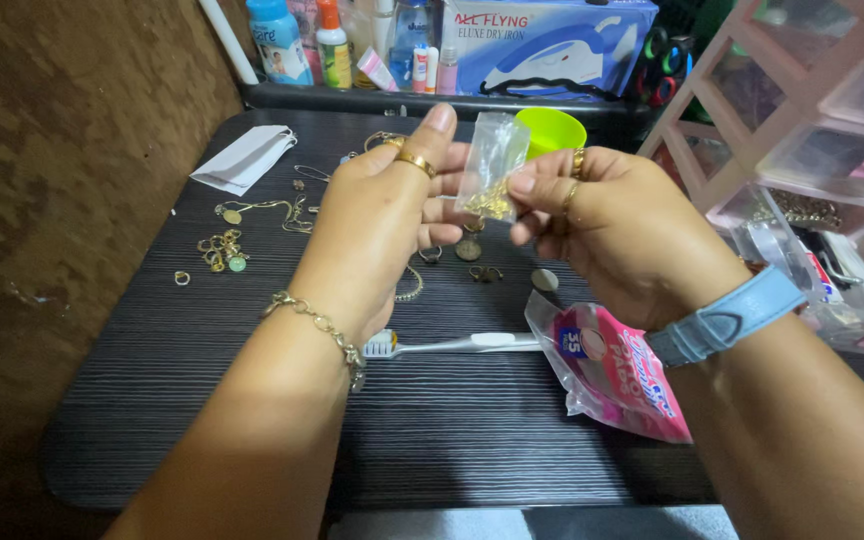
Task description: The person opens a small multi-drawer organizer and removes hair clips and small jewelry pieces, placing them on the table. They then pick up a small notepad, flip through it, and set it aside. The person handles several necklaces and rings, placing some into small plastic bags and others into the organizer drawers.
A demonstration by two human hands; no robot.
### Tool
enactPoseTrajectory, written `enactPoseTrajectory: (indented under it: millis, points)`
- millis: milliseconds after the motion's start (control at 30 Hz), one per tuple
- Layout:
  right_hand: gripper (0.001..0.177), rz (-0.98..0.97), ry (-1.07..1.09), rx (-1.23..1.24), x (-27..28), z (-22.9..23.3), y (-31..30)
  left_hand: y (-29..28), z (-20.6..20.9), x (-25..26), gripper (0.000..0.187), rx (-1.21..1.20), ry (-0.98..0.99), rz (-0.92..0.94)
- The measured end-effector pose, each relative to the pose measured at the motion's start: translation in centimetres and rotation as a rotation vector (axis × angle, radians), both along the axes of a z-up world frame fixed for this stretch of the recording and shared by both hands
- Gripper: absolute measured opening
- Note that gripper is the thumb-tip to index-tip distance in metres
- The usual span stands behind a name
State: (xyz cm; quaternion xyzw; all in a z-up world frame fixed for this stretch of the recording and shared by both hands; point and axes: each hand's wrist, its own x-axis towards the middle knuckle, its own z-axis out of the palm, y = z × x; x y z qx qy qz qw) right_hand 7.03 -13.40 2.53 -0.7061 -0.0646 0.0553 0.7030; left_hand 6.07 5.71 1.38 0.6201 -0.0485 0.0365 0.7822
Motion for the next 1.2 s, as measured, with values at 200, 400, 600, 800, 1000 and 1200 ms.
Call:
enactPoseTrajectory:
  millis: [200, 400, 600, 800, 1000, 1200]
  points:
    - [0.012, 0.036, -0.009, 0.047, -0.5, 0.4, -0.5, -0.5, -0.7, -0.7, 0.035, 0.054, -0.056, -0.129]
    - [0.011, 0.025, 0.042, 0.007, -1.0, 0.2, -0.6, -0.6, -1.0, -0.7, 0.035, 0.025, -0.033, -0.111]
    - [0.01, 0.053, -0.007, 0.003, -1.1, -0.3, -0.5, -0.7, -0.9, -1.1, 0.028, 0.083, -0.037, -0.116]
    - [0.011, 0.026, 0.017, 0.036, -1.3, -0.3, -0.4, -1.0, -1.0, -1.2, 0.024, 0.084, 0.025, -0.127]
    - [0.012, 0.036, 0.036, 0.045, -1.9, 0.1, -0.3, -0.9, -1.1, -0.9, 0.022, 0.093, 0.021, -0.133]
    - [0.011, 0.017, 0.013, 0.074, -2.0, 0.0, -0.7, -1.1, -1.1, -0.9, 0.022, 0.086, 0.027, -0.156]
